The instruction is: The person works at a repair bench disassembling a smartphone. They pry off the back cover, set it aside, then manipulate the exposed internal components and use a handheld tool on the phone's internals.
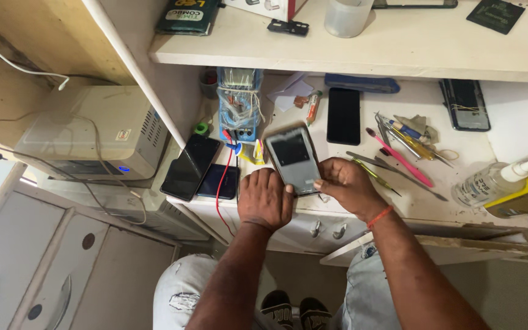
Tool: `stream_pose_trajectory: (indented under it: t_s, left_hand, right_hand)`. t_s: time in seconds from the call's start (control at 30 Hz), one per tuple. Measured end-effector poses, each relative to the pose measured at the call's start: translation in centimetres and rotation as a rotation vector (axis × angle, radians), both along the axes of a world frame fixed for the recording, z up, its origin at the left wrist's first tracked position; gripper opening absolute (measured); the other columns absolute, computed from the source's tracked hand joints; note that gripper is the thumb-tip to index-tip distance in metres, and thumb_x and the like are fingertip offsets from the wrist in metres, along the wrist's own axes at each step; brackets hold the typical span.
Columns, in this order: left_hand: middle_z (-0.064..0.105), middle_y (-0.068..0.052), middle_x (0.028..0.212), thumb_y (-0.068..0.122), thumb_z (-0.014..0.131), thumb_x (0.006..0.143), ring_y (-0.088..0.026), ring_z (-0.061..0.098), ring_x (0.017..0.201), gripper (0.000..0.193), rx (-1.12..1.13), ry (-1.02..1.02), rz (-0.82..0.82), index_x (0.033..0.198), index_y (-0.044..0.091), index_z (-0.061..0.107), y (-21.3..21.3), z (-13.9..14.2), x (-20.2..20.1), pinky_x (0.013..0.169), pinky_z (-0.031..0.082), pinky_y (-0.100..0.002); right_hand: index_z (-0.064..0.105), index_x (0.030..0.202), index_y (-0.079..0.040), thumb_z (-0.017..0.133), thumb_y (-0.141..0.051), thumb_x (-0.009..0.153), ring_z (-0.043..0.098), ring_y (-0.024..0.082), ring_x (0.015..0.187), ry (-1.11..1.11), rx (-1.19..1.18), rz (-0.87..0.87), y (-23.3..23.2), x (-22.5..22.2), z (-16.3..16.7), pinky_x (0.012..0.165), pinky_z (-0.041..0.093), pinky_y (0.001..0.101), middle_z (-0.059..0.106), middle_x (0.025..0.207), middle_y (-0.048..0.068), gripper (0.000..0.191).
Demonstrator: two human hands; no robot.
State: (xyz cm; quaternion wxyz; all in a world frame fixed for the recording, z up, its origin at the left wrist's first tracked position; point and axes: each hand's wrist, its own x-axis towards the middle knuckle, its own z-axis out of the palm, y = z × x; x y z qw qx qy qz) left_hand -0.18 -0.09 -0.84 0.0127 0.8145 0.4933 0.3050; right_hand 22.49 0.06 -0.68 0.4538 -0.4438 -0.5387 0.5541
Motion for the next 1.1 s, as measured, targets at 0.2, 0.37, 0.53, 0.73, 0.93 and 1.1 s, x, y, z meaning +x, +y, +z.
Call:
stream_pose_trajectory:
  t_s: [0.2,0.37,0.53,0.73,0.93,1.1]
  left_hand:
    - [0.061,-0.012,0.099,0.029,0.062,0.091,-0.034,0.058,0.098,0.025,0.068,-0.052,-0.092,0.102,0.007,0.063,-0.1,0.0,-0.1,0.092,0.041,-0.049]
    - [0.061,-0.012,0.100,0.029,0.063,0.089,-0.034,0.058,0.099,0.026,0.114,-0.033,-0.097,0.103,0.007,0.062,-0.2,0.2,-0.1,0.093,0.042,-0.049]
    - [0.062,-0.011,0.102,0.029,0.063,0.089,-0.034,0.058,0.099,0.028,0.116,-0.024,-0.095,0.107,0.008,0.063,-0.3,0.3,-0.1,0.092,0.042,-0.050]
    - [0.062,-0.011,0.103,0.029,0.063,0.088,-0.034,0.058,0.100,0.030,0.107,-0.035,-0.091,0.109,0.009,0.064,-0.3,0.5,-0.2,0.091,0.042,-0.049]
    - [0.062,-0.011,0.102,0.030,0.063,0.089,-0.034,0.058,0.100,0.030,0.103,-0.032,-0.080,0.111,0.009,0.064,-0.3,0.3,-0.1,0.091,0.042,-0.049]
    - [0.062,-0.011,0.102,0.030,0.063,0.089,-0.034,0.058,0.100,0.029,0.083,-0.026,-0.069,0.109,0.009,0.064,-0.3,0.3,0.0,0.091,0.042,-0.049]
  right_hand:
    - [0.048,0.142,0.000,0.066,-0.027,0.102,0.058,0.003,0.111,0.153,0.435,-0.085,-1.3,-2.9,3.3,0.099,0.046,0.0189,0.064,0.120,-0.004,0.052]
    - [0.058,0.147,-0.004,0.054,-0.044,0.106,0.036,-0.001,0.069,-0.045,0.445,-0.267,-1.9,-3.4,5.4,0.063,0.030,0.0159,0.046,0.081,-0.010,0.058]
    - [0.064,0.131,0.002,0.060,-0.039,0.107,0.042,-0.001,0.077,0.059,0.399,-0.226,-1.6,-2.7,5.7,0.068,0.034,0.0161,0.056,0.092,-0.008,0.047]
    - [0.062,0.137,0.006,0.066,-0.030,0.106,0.052,0.004,0.089,0.344,0.225,-0.015,-1.7,-1.0,5.5,0.080,0.041,0.0200,0.064,0.105,0.002,0.048]
    - [0.063,0.131,0.007,0.070,-0.030,0.102,0.063,0.013,0.111,0.303,0.280,-0.090,-1.7,-1.3,4.8,0.101,0.049,0.0282,0.071,0.118,0.008,0.047]
    - [0.068,0.126,0.005,0.071,-0.032,0.099,0.065,0.011,0.102,0.147,0.336,-0.204,-2.2,-1.6,4.6,0.093,0.052,0.0262,0.073,0.112,0.006,0.046]
